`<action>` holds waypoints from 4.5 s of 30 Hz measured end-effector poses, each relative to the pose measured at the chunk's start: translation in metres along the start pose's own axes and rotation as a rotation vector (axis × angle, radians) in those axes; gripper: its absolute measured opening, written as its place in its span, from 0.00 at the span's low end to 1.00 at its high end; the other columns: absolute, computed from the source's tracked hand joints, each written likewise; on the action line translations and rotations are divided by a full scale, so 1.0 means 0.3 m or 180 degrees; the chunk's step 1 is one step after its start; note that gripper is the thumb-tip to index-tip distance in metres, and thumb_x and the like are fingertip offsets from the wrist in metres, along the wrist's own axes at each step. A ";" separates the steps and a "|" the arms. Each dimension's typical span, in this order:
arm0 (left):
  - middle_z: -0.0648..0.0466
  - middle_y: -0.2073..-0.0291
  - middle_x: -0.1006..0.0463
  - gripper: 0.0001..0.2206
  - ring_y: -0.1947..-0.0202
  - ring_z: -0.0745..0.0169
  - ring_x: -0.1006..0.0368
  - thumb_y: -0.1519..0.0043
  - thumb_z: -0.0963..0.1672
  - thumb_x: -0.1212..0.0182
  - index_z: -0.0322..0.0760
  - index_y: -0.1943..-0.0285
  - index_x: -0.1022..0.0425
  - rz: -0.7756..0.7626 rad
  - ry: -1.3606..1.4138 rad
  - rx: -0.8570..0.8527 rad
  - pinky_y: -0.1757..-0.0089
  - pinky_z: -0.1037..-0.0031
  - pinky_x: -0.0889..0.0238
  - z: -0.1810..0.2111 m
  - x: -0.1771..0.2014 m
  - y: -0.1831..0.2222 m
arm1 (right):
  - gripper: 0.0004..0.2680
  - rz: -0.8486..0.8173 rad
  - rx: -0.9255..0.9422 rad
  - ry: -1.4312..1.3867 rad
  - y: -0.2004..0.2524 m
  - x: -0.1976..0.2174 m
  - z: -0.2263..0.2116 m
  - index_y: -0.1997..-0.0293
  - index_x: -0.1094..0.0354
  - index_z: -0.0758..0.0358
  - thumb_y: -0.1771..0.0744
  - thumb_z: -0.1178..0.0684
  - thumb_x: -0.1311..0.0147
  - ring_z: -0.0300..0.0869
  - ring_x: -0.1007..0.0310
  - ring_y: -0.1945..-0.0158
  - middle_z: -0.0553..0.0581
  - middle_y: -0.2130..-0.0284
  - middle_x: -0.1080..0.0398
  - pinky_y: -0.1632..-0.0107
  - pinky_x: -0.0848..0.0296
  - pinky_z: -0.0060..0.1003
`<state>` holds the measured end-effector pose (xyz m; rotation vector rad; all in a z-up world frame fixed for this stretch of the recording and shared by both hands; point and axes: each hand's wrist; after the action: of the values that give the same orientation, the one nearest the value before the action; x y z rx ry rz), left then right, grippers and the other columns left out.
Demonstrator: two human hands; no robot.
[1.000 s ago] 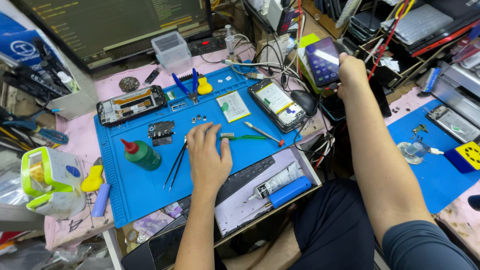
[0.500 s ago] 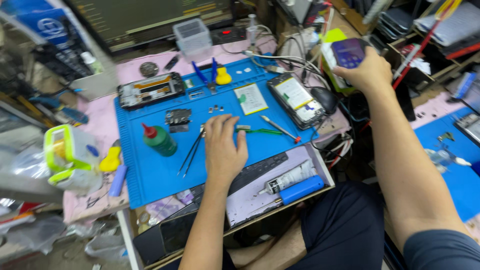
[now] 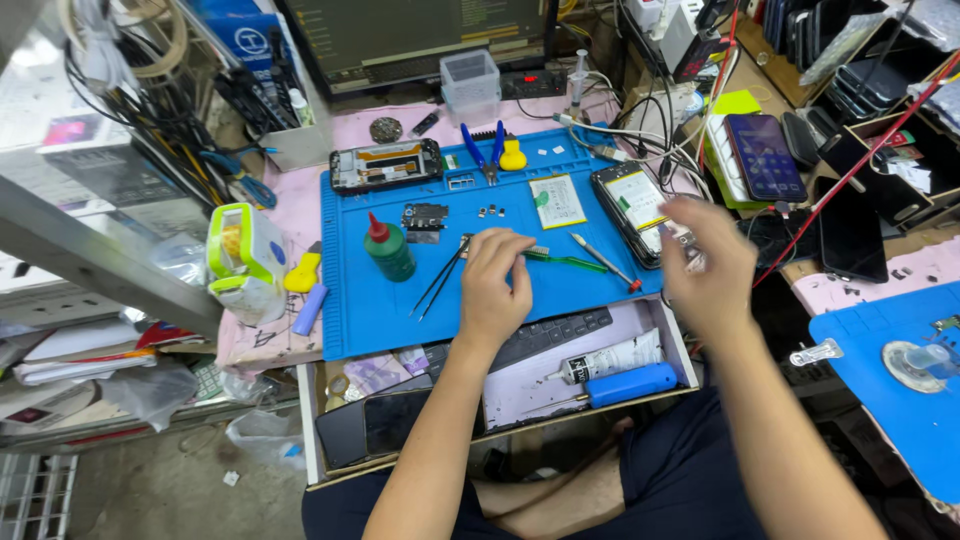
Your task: The person assembles a mobile phone by attaching the battery and internal components, fitting the screen, and testing the device power.
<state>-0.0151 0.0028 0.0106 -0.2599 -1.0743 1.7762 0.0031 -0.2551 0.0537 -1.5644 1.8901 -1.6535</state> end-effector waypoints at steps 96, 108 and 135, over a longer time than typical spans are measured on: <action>0.49 0.51 0.23 0.30 0.43 0.48 0.29 0.61 0.35 0.33 0.38 0.44 0.28 -0.2818 -0.2490 -0.0687 0.37 0.43 0.52 -0.021 0.338 -0.549 | 0.11 -0.2168 -0.1621 -0.4170 0.550 -0.147 -0.251 0.44 0.28 0.69 0.32 0.56 0.45 0.48 0.20 0.57 0.61 0.61 0.21 0.52 0.21 0.44; 0.48 0.42 0.26 0.26 0.33 0.44 0.36 0.48 0.37 0.38 0.43 0.38 0.29 -0.2482 -0.1982 -0.1726 0.34 0.45 0.56 0.248 0.209 -0.309 | 0.21 -0.2114 -0.2917 -0.5272 0.142 -0.282 -0.063 0.31 0.43 0.72 0.32 0.57 0.44 0.55 0.24 0.45 0.66 0.46 0.27 0.48 0.20 0.59; 0.47 0.50 0.21 0.19 0.54 0.42 0.31 0.43 0.45 0.33 0.33 0.44 0.21 -0.1445 -0.1542 0.0120 0.51 0.60 0.36 -0.019 0.157 -0.125 | 0.17 -0.0756 -0.2862 -0.4813 0.260 -0.256 -0.056 0.35 0.41 0.71 0.31 0.58 0.47 0.50 0.20 0.54 0.65 0.53 0.25 0.49 0.21 0.47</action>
<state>-0.0100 0.0487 0.0495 0.4322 -1.3101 1.4699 -0.0201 -0.1991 -0.0390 -2.2256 1.4024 0.6577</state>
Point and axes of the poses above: each hand's wrist, its own y-axis away from the middle knuckle, its own x-axis out of the back of the hand, z = x × y
